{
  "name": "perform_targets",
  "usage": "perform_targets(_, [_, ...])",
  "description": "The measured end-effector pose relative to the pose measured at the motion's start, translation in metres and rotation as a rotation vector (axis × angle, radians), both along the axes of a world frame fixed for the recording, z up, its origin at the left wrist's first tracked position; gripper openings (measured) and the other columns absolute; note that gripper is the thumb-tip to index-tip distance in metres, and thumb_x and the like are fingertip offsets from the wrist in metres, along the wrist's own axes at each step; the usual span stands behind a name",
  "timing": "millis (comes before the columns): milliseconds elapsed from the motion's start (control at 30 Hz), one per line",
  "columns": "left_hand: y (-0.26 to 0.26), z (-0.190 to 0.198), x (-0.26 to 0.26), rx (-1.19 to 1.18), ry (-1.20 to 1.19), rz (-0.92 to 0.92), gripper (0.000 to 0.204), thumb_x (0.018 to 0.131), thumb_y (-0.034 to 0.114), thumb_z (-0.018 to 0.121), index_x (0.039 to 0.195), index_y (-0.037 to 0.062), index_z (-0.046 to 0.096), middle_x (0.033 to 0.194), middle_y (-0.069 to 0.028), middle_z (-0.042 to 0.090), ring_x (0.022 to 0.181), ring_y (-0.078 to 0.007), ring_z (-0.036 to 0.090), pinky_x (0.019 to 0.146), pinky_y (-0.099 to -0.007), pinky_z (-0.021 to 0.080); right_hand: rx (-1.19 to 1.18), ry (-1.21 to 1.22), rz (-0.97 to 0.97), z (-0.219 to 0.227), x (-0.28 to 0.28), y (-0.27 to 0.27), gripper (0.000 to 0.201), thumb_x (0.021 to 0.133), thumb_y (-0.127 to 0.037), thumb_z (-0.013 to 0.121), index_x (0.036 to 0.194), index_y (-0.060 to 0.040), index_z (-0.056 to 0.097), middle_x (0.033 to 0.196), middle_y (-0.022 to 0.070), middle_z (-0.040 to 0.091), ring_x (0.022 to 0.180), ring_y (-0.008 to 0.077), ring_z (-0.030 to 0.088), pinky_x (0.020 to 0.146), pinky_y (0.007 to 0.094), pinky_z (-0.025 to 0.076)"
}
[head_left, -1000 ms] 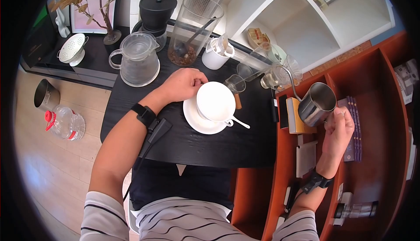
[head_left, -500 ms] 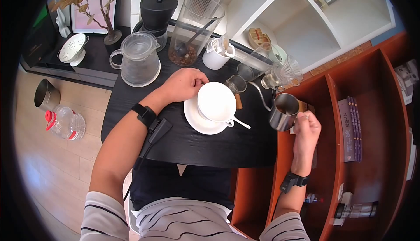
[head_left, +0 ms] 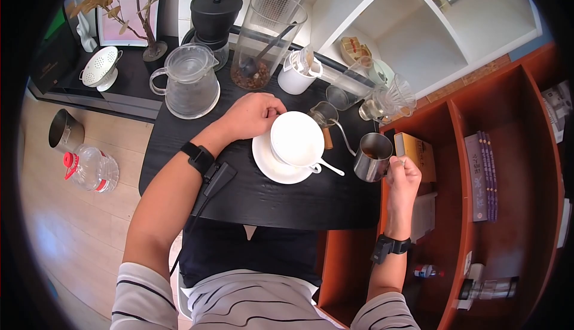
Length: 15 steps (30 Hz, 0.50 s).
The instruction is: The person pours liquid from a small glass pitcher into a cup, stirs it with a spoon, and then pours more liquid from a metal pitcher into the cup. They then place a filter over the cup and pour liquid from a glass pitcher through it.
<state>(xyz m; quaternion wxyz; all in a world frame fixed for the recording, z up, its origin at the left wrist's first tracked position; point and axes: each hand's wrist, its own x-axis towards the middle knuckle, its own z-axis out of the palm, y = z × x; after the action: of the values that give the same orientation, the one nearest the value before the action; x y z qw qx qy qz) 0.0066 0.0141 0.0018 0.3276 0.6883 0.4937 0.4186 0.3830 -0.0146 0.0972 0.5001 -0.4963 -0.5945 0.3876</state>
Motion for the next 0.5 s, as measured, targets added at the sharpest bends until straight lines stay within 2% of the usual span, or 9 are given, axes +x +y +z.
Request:
perform_targets(133, [0.001,-0.001,0.0,-0.001,0.011,0.002,0.014,0.09,0.003,0.074,0.103,0.0039,0.079,0.085,-0.0038,0.066,0.073,-0.0115,0.06,0.069,-0.0284,0.05,-0.005,-0.065,-0.015,0.002,-0.003,-0.002,0.034,0.105,-0.013,0.063,0.073,-0.0129,0.051,0.062,-0.0091,0.042,0.055,0.0022,0.03,0.053,0.0249,0.023])
perform_targets(200, [0.001,-0.001,0.0,-0.001,0.013,0.002,0.014,0.09,0.003,0.075,0.103,0.004,0.079,0.085,-0.0037,0.066,0.073,-0.0114,0.06,0.069,-0.0283,0.05,0.006,0.004,0.01,-0.001,0.0,0.0,0.026,0.102,-0.011,0.07,0.078,-0.0119,0.06,0.066,-0.0117,0.047,0.055,-0.0011,0.033,0.051,0.0216,0.022])
perform_targets(433, [0.001,0.0,0.0,0.007,0.019,0.006,0.014,0.09,0.005,0.075,0.103,0.0042,0.079,0.085,-0.0037,0.066,0.072,-0.0117,0.059,0.069,-0.0285,0.05,0.004,-0.003,0.006,0.013,-0.003,-0.004,0.026,0.102,-0.012,0.07,0.078,-0.0111,0.06,0.067,-0.0112,0.047,0.057,-0.0007,0.034,0.053,0.0216,0.023])
perform_targets(500, [0.001,0.0,0.0,0.009,0.02,0.005,0.014,0.09,0.005,0.076,0.103,0.0042,0.079,0.085,-0.0038,0.066,0.072,-0.0118,0.059,0.069,-0.0285,0.05,0.06,-0.074,-0.017,0.021,-0.007,-0.005,0.032,0.105,-0.012,0.062,0.074,-0.0124,0.052,0.063,-0.0087,0.042,0.056,0.0025,0.03,0.053,0.0252,0.023])
